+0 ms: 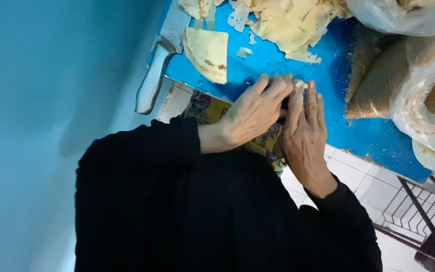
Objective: The person tears pieces of flatbread into smaller fragments by hand at a blue work table and places the torn pieces into plastic bags alongside piles of already torn bread. A knife rests on the table but is not used.
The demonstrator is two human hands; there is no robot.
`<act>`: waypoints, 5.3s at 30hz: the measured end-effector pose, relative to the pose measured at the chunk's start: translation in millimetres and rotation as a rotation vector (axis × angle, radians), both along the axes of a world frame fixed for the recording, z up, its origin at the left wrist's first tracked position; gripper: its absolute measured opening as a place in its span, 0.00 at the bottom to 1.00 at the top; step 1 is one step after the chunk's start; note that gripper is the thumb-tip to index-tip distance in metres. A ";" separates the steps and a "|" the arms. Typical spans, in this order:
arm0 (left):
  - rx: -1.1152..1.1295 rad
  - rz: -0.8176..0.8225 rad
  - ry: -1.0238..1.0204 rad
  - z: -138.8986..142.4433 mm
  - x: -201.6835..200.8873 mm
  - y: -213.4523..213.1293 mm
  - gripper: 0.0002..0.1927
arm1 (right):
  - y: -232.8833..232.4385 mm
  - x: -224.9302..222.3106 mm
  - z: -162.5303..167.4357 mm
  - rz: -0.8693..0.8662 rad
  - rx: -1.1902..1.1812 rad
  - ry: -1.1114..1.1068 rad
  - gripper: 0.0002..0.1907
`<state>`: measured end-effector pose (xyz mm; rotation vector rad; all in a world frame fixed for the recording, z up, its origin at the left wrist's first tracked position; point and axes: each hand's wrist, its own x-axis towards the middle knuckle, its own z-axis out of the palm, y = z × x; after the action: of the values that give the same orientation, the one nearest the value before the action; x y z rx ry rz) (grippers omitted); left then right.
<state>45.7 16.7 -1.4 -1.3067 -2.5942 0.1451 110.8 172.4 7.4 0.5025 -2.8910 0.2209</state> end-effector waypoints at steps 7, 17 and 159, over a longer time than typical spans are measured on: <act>0.358 0.104 -0.145 -8.1 -5.9 -10.4 0.34 | 19.9 -9.1 32.8 -0.080 -0.267 -0.059 0.38; 0.505 -0.013 -0.209 -14.1 11.9 -24.3 0.15 | 7.1 8.0 17.6 0.038 -0.329 -0.036 0.37; 0.800 0.037 -0.342 -24.5 14.7 -10.8 0.02 | 13.9 -13.0 27.6 -0.056 -0.649 -0.286 0.47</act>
<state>60.4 5.9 -25.9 -1.0214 -2.4680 -1.0743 97.8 186.3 35.0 0.2819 -2.8405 1.2527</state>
